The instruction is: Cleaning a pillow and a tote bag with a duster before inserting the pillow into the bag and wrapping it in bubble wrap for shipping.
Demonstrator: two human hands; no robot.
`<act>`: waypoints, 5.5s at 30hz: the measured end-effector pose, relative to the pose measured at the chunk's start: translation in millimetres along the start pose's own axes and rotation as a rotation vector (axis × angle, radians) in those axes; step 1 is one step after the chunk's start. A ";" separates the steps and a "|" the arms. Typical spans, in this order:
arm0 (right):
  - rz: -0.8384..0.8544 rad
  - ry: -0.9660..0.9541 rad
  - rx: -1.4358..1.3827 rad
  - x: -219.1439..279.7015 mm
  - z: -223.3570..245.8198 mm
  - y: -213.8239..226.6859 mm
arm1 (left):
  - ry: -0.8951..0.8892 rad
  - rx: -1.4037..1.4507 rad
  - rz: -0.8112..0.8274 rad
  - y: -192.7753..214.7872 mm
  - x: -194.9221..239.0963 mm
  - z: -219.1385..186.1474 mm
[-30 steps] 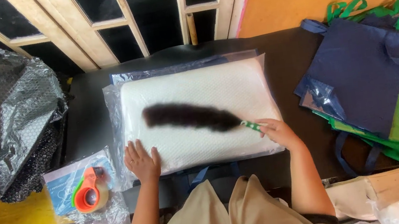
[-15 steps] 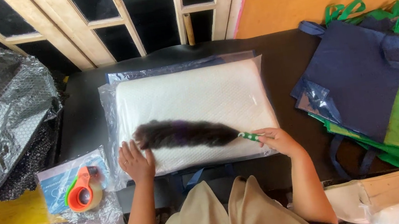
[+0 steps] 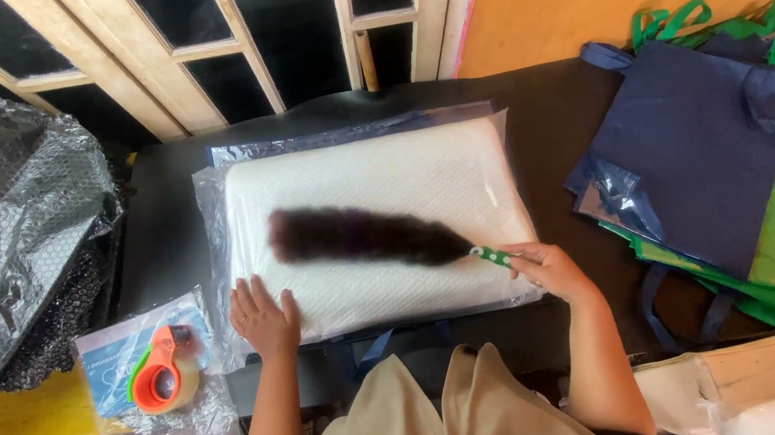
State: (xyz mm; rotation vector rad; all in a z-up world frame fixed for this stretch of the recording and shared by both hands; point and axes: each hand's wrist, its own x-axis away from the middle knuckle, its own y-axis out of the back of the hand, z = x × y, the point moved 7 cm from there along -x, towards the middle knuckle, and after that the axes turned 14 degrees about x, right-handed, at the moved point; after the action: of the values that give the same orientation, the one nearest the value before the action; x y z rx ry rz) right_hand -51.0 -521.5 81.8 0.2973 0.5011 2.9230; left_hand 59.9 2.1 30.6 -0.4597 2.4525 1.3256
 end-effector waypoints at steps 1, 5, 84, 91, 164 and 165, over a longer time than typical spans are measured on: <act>0.005 -0.005 0.028 -0.8 -2.1 0.2 | 0.013 0.012 0.005 -1.0 -0.6 0.6; -0.286 -0.097 0.023 0.7 -17.3 11.2 | -0.027 -0.011 -0.032 -2.3 0.3 3.6; -0.299 0.342 -0.602 43.1 -28.5 101.5 | 0.694 1.211 0.165 114.8 -33.1 155.8; -0.276 0.455 -0.404 7.1 58.1 71.0 | 0.105 1.295 0.203 162.9 -105.2 -6.7; 0.124 -0.104 0.373 -33.8 130.1 -186.7 | 0.414 0.408 0.723 -45.4 -2.8 175.1; 0.125 -0.107 0.370 -42.9 112.4 -194.0 | 0.416 0.405 0.725 -29.4 -6.3 158.6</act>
State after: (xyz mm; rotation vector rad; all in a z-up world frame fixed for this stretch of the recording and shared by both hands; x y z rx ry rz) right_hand 39.4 -314.1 111.8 0.5456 1.0420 2.8947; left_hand 97.1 121.7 -71.3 0.3306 3.3182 0.9474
